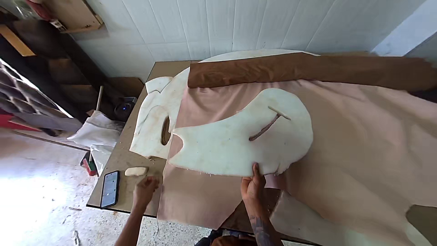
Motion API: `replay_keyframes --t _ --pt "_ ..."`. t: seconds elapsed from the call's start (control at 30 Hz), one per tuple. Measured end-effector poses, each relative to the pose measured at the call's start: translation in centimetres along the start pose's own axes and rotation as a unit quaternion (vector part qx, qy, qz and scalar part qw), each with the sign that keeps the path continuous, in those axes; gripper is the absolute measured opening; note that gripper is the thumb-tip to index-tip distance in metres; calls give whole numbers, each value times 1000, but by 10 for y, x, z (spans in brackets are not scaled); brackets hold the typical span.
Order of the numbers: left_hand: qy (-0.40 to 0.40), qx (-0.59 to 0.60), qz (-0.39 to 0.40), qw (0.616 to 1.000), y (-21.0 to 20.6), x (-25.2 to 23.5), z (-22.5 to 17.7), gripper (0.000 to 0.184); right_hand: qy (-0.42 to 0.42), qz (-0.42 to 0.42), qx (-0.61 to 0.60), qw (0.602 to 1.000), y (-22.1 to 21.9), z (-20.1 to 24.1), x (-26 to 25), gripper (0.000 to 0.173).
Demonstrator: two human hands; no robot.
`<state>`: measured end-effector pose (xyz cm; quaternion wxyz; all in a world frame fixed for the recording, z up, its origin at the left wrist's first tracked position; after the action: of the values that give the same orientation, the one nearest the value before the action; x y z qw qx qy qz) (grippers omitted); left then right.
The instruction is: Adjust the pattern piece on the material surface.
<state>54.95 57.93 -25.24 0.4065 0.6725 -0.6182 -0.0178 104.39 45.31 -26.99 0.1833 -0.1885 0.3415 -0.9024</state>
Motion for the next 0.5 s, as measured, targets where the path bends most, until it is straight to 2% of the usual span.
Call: replay_keyframes --t 0.1,0.17,0.27,0.4,0.5 --pt "-70 -49 -9 996 2 -47 -89 25 -2 24 20 1000 14 14 -2 31" --pt "-107 -76 -6 991 -14 -96 -155 28 11 48 47 998 17 33 -7 33" --pt "-124 -74 11 989 -54 -172 -233 32 36 28 79 996 31 66 -10 36" --pt "-90 -94 38 991 -113 -263 -291 58 81 -14 124 989 50 114 -21 48" --pt "-36 -188 -5 981 -138 -297 -307 69 114 -44 149 981 68 147 -33 52"
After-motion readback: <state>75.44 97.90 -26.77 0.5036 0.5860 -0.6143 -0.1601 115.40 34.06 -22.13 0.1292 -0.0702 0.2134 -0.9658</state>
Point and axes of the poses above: each hand's wrist, its own x-axis away from the middle knuckle, its own y-axis out of the back of the hand, z = x × y, the point moved 9 cm from there along -x, towards the middle knuckle, and after that the axes turned 10 degrees about y, right-handed, at the moved point
